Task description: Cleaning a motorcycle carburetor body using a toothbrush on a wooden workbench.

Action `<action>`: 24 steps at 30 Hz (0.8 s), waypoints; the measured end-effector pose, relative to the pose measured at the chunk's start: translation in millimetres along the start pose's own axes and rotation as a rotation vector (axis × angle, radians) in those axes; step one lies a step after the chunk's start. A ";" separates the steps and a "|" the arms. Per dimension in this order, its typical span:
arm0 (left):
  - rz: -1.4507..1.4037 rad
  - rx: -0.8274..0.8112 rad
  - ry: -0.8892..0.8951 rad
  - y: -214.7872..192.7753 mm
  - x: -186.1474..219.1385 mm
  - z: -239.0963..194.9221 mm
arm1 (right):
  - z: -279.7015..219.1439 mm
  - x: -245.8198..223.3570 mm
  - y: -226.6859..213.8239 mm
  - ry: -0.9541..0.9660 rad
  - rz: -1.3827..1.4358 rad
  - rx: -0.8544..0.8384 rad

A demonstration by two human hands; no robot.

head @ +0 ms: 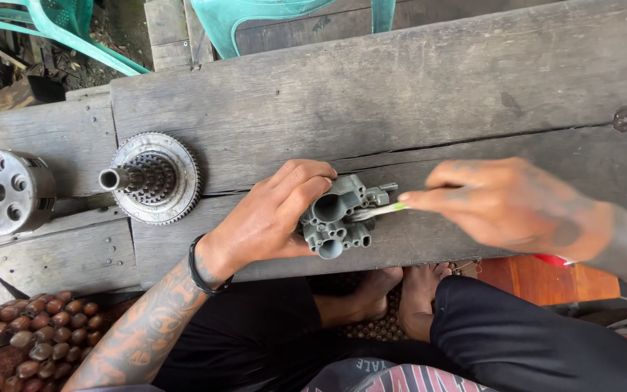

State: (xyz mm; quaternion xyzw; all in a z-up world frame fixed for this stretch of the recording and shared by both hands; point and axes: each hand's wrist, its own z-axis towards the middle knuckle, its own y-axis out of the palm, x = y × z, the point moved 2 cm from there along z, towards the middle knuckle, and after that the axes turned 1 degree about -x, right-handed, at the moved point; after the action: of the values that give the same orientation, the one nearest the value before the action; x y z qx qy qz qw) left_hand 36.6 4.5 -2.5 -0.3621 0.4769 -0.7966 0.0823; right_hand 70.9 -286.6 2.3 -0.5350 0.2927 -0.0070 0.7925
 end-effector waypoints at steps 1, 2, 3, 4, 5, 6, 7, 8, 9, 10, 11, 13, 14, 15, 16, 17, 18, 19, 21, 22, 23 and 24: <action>-0.002 -0.002 0.002 0.7 -0.3 -0.6 | -0.8 -0.6 1.6 0.003 0.000 0.001; -0.003 0.001 -0.010 1.0 -0.5 -1.3 | -1.4 0.0 3.6 0.086 0.082 -0.027; -0.001 0.005 -0.021 0.2 -1.1 -2.0 | -1.3 0.6 5.7 0.166 0.163 -0.053; 0.000 0.003 -0.018 -0.8 -0.6 -0.8 | -5.0 6.3 -3.9 0.168 0.162 -0.051; 0.018 -0.006 -0.011 -1.2 0.8 -0.5 | -8.8 11.9 -11.5 0.194 0.120 -0.160; 0.036 -0.014 -0.003 -2.0 2.0 -0.6 | -12.6 17.3 -19.0 0.220 0.078 -0.270; 0.039 -0.006 -0.002 -2.2 2.0 -0.3 | -13.8 16.8 -21.8 0.217 0.070 -0.272; 0.047 -0.009 0.011 -2.1 1.8 -0.2 | -14.9 16.4 -24.6 0.216 0.106 -0.256; 0.049 -0.015 0.017 -0.5 2.7 -1.8 | -17.0 15.5 -25.5 0.216 0.150 -0.244; 0.046 -0.011 0.011 0.3 1.5 -2.5 | -12.1 10.2 -17.1 0.214 0.151 -0.251; 0.046 -0.013 0.026 1.2 0.8 -3.2 | -7.0 2.9 -9.9 0.104 0.073 -0.174; 0.045 -0.016 0.039 2.2 0.2 -5.4 | -3.5 -4.6 -0.9 -0.006 -0.002 -0.097; 0.071 -0.012 0.052 1.9 0.7 -7.0 | -4.3 -3.5 1.0 0.068 0.151 -0.108; 0.100 -0.006 0.071 0.8 -0.4 -6.9 | -4.6 -1.8 1.9 0.144 0.298 -0.116; 0.102 -0.006 0.076 -0.1 -1.7 -5.9 | -6.1 0.9 -6.3 0.145 0.294 -0.113; 0.106 -0.008 0.080 0.7 -1.1 -7.3 | -7.7 3.7 -12.8 0.168 0.214 -0.183; 0.109 -0.011 0.084 1.4 -0.7 -9.2 | -9.1 6.4 -18.9 0.190 0.133 -0.252; 0.113 -0.007 0.080 0.3 -0.9 -8.6 | -5.4 3.5 -22.2 0.184 0.131 -0.254; 0.087 0.008 0.091 -0.2 -0.3 -7.8 | 0.3 -2.7 -29.6 0.144 0.060 -0.172; 0.086 0.009 0.085 0.8 -1.1 -8.9 | 2.2 -1.5 -20.1 0.142 0.063 -0.176; 0.097 0.010 0.100 1.3 -2.0 -9.0 | 3.0 -2.9 -10.8 0.075 0.118 -0.163; 0.107 0.011 0.115 1.6 -2.4 -8.8 | 3.6 -4.5 -2.2 0.007 0.173 -0.149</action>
State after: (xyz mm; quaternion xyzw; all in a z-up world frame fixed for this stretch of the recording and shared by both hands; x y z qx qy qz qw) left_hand 32.2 11.0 -7.6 -0.2892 0.4952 -0.8132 0.0994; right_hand 69.5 -283.1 7.2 -0.5651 0.3403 0.0811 0.7472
